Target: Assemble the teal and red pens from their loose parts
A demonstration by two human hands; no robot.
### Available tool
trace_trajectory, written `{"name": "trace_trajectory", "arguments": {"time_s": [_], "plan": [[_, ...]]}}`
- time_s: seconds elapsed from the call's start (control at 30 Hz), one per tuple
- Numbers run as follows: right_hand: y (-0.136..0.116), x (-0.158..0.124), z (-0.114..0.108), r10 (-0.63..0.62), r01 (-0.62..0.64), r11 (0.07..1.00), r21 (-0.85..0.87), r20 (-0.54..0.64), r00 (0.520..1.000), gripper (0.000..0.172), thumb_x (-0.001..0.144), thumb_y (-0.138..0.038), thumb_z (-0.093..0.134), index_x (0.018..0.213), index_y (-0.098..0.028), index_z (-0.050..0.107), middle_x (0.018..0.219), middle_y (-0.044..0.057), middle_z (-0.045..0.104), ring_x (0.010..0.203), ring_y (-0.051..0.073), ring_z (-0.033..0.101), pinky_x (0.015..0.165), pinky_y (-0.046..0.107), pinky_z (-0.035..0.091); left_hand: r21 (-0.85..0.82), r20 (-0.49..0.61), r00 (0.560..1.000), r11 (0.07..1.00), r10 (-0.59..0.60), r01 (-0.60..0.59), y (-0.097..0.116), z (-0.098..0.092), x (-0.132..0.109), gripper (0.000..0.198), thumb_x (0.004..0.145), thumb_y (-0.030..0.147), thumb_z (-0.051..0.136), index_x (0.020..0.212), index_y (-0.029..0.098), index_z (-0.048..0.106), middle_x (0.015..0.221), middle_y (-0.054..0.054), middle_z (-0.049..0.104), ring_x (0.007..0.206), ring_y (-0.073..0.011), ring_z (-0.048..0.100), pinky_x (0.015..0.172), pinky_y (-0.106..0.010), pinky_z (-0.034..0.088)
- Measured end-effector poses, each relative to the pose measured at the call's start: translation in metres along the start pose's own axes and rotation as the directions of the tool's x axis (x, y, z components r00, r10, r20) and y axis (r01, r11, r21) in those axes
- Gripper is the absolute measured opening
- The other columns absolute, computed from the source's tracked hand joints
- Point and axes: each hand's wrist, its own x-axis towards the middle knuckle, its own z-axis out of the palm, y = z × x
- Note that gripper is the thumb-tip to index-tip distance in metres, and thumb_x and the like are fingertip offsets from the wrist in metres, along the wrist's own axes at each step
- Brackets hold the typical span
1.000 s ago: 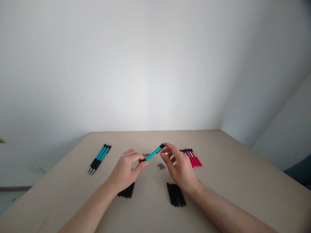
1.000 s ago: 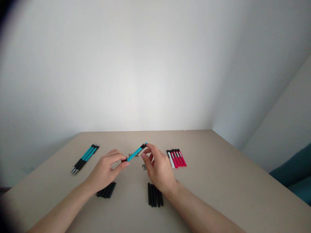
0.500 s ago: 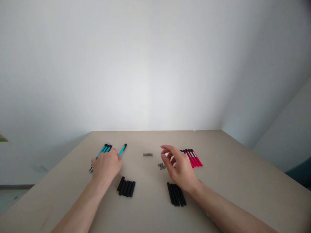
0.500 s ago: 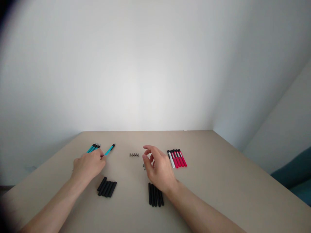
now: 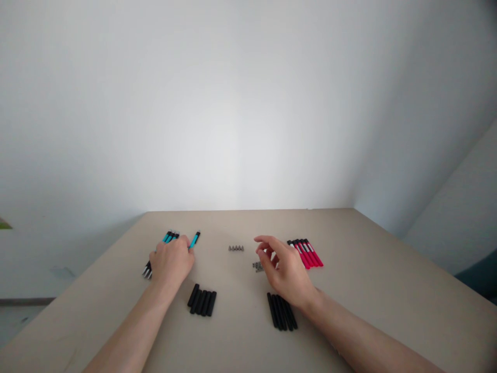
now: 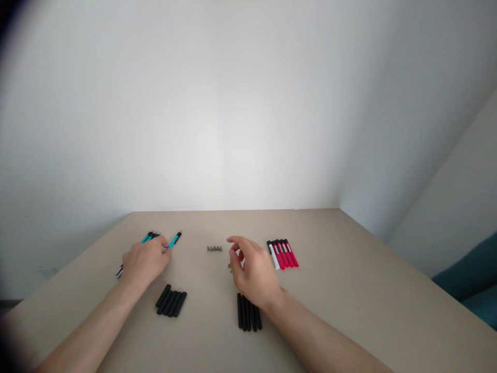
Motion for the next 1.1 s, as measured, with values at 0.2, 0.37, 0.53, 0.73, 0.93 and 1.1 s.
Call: {"name": "trace_trajectory", "arguments": {"time_s": [0.2,0.37,0.53,0.73,0.93,1.1], "plan": [[0.002,-0.001,0.001,-0.001,0.001,1.0,-0.012,0.007,1.0,0.023,0.089,-0.018,0.047,0.109,-0.02,0.058,0.081,0.002,0.065,0.065,0.013,0.06,0.055,0.023,0.045,0.029,0.053,0.996,0.997,-0.077,0.075,-0.009,-0.003,-0.001,0.028,0.077,0.032,0.049,0.086,0.018,0.072,0.087,-0.019,0.071,0.093,-0.041,0.061,0.073,-0.048,0.044],[0.004,-0.002,0.002,0.009,-0.009,1.0,-0.016,0.015,1.0,0.022,0.088,-0.018,0.048,0.108,-0.02,0.059,0.08,0.002,0.065,0.067,0.014,0.061,0.055,0.022,0.044,0.055,0.106,0.981,0.986,-0.162,0.157,-0.017,-0.006,0.005,0.031,0.076,0.033,0.05,0.091,0.017,0.072,0.092,-0.019,0.071,0.093,-0.0389,0.063,0.073,-0.045,0.045],[0.005,-0.002,0.002,0.027,-0.027,1.0,-0.014,0.021,0.999,0.02,0.088,-0.018,0.049,0.105,-0.02,0.06,0.081,0.002,0.066,0.068,0.014,0.061,0.054,0.022,0.044,0.077,0.133,0.966,0.974,-0.222,0.213,-0.021,-0.009,0.008,0.034,0.077,0.032,0.048,0.097,0.016,0.071,0.099,-0.019,0.07,0.098,-0.0374,0.062,0.077,-0.044,0.045],[0.004,-0.001,0.002,0.021,-0.02,1.0,-0.011,0.015,1.0,0.02,0.088,-0.018,0.049,0.103,-0.02,0.062,0.079,0.002,0.066,0.067,0.014,0.061,0.056,0.022,0.044,0.078,0.145,0.958,0.968,-0.247,0.238,-0.022,-0.006,0.011,0.035,0.076,0.032,0.048,0.096,0.017,0.071,0.1,-0.019,0.07,0.099,-0.0384,0.062,0.079,-0.046,0.044],[0.002,0.0,0.0,0.015,-0.015,1.0,-0.02,0.014,1.0,0.019,0.087,-0.017,0.049,0.1,-0.019,0.063,0.077,0.002,0.065,0.067,0.014,0.061,0.058,0.023,0.045,0.076,0.135,0.958,0.967,-0.253,0.245,-0.022,-0.006,0.011,0.034,0.076,0.031,0.048,0.098,0.019,0.071,0.101,-0.018,0.07,0.099,-0.0379,0.061,0.079,-0.046,0.044],[0.003,-0.001,0.0,0.009,-0.009,1.0,-0.017,0.01,1.0,0.019,0.087,-0.017,0.049,0.1,-0.019,0.063,0.078,0.002,0.066,0.068,0.014,0.061,0.058,0.023,0.045,0.071,0.135,0.955,0.964,-0.264,0.256,-0.021,-0.007,0.011,0.035,0.077,0.031,0.048,0.101,0.019,0.07,0.102,-0.017,0.07,0.1,-0.0381,0.06,0.08,-0.046,0.043]]}}
